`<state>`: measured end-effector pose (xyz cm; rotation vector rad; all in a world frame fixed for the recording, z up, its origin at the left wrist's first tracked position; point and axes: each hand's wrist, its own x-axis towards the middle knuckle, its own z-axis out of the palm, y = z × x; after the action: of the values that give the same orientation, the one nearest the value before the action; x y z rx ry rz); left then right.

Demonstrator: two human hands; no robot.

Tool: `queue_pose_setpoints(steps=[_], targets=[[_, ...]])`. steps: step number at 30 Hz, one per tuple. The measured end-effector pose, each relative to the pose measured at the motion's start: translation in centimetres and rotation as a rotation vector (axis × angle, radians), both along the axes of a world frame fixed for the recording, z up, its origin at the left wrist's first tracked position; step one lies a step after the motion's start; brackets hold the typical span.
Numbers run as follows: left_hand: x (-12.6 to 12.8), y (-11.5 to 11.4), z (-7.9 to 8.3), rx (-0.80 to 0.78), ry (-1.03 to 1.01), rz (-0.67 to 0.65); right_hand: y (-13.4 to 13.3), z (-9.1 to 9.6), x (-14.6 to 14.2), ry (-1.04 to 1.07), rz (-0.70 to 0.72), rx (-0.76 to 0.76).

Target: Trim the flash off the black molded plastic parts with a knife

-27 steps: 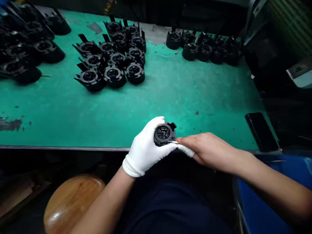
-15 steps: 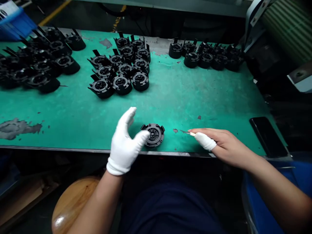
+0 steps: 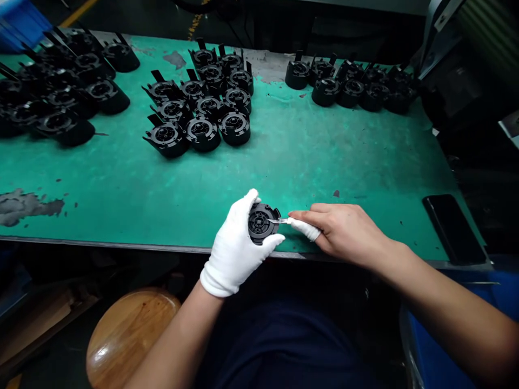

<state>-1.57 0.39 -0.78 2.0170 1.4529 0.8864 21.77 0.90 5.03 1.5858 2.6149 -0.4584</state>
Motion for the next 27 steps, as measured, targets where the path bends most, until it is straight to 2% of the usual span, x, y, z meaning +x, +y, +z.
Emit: queue_pose_setpoints(steps=[3,8,13,15,19,27], targets=[[0.7,-0.3,-0.2,0.063,0.015,0.067,-0.6,-0.2,-0.5,-0.049,-0.083,0.035],[1.5,-0.7,-0.6,0.137,0.015,0.119,-1.5,-0.6,-0.9,-0.014,-0.118,0.017],[2.5,-1.1,-1.0,0.197,0.023,0.211,-2.1,-0.8,-1.5,-0.062,-0.215,0.094],[3.0,-1.3,-1.2,0.213,0.019,0.247,-2.4,-1.0,-1.7,-0.019,-0.243,0.09],[3.3,-1.5,-1.3,0.223,0.002,0.243,-2.8,-1.2,-1.8,0.115,-0.224,0.05],[3.2,-1.4,-1.2,0.236,-0.005,0.241,-2.5,-0.8,-1.6,0.043,-0.166,0.06]])
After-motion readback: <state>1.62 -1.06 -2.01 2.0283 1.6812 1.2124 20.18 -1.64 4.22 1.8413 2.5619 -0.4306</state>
